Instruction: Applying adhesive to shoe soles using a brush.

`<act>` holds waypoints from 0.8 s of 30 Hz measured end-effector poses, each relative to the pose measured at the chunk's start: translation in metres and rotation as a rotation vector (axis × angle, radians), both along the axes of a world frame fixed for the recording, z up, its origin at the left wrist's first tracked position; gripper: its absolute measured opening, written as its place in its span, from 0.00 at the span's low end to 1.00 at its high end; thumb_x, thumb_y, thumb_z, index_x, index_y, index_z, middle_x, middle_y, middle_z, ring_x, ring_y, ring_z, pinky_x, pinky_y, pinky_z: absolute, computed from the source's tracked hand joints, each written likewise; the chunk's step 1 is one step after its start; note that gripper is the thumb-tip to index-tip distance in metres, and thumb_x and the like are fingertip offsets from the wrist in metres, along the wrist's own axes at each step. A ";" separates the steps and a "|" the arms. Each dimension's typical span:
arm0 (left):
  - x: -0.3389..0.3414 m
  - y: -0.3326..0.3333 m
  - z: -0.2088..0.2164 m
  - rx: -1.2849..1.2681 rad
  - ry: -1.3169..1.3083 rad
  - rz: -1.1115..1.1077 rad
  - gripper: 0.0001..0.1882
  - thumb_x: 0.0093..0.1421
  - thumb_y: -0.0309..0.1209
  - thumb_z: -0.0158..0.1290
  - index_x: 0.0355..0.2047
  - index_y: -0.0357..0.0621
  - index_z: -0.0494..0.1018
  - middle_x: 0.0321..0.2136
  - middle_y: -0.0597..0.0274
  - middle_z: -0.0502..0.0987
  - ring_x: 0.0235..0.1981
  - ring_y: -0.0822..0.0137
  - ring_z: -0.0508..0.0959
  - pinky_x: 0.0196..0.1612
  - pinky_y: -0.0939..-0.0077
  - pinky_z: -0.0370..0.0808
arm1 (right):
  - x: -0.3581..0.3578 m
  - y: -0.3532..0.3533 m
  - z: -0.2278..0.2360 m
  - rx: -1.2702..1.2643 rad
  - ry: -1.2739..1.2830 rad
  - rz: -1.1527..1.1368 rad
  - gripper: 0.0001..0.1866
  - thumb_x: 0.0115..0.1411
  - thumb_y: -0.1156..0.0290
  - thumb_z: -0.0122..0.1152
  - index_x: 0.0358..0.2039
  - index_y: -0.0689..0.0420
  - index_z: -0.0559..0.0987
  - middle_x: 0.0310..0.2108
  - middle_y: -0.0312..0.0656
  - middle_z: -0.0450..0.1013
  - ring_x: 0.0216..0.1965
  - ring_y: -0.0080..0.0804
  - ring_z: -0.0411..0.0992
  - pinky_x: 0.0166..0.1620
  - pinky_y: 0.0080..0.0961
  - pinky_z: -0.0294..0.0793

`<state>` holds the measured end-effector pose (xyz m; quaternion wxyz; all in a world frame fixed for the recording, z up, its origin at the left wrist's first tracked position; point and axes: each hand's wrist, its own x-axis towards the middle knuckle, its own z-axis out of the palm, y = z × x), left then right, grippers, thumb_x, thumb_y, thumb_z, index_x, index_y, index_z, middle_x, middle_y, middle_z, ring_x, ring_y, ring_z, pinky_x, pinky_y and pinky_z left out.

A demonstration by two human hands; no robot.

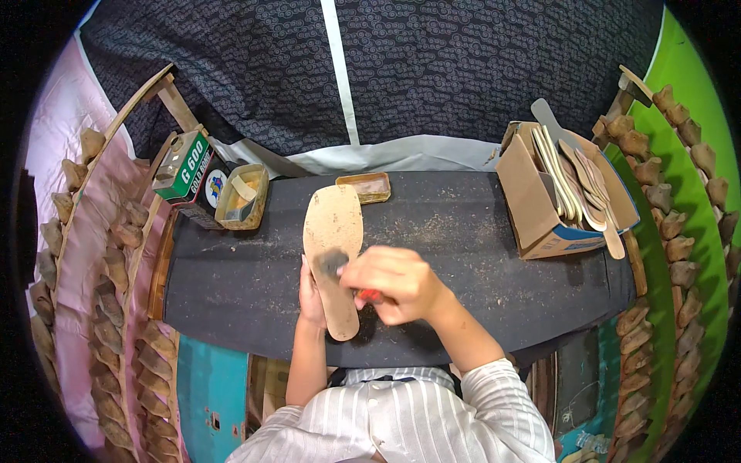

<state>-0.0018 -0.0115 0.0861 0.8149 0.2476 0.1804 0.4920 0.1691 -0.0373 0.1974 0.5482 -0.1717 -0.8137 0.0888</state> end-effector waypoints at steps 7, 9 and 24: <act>0.013 -0.008 0.038 -0.116 -0.029 0.093 0.36 0.61 0.61 0.23 0.48 0.44 0.66 0.31 0.55 0.75 0.28 0.63 0.77 0.29 0.73 0.75 | -0.010 0.005 -0.015 0.149 -0.063 -0.157 0.15 0.37 0.79 0.63 0.31 0.61 0.78 0.38 0.47 0.74 0.31 0.41 0.74 0.34 0.31 0.76; 0.017 -0.006 0.050 -0.300 -0.164 0.158 0.37 0.61 0.61 0.24 0.46 0.43 0.67 0.30 0.53 0.75 0.26 0.61 0.76 0.30 0.71 0.75 | -0.009 -0.006 -0.015 0.086 -0.104 -0.036 0.14 0.36 0.78 0.62 0.29 0.60 0.78 0.35 0.46 0.74 0.29 0.40 0.74 0.32 0.29 0.75; 0.020 -0.001 0.050 -0.151 -0.169 0.235 0.37 0.61 0.62 0.25 0.44 0.41 0.67 0.25 0.55 0.73 0.23 0.63 0.73 0.27 0.70 0.72 | 0.010 -0.014 -0.014 0.054 -0.088 -0.021 0.15 0.36 0.80 0.62 0.29 0.62 0.78 0.36 0.46 0.75 0.30 0.39 0.74 0.32 0.28 0.75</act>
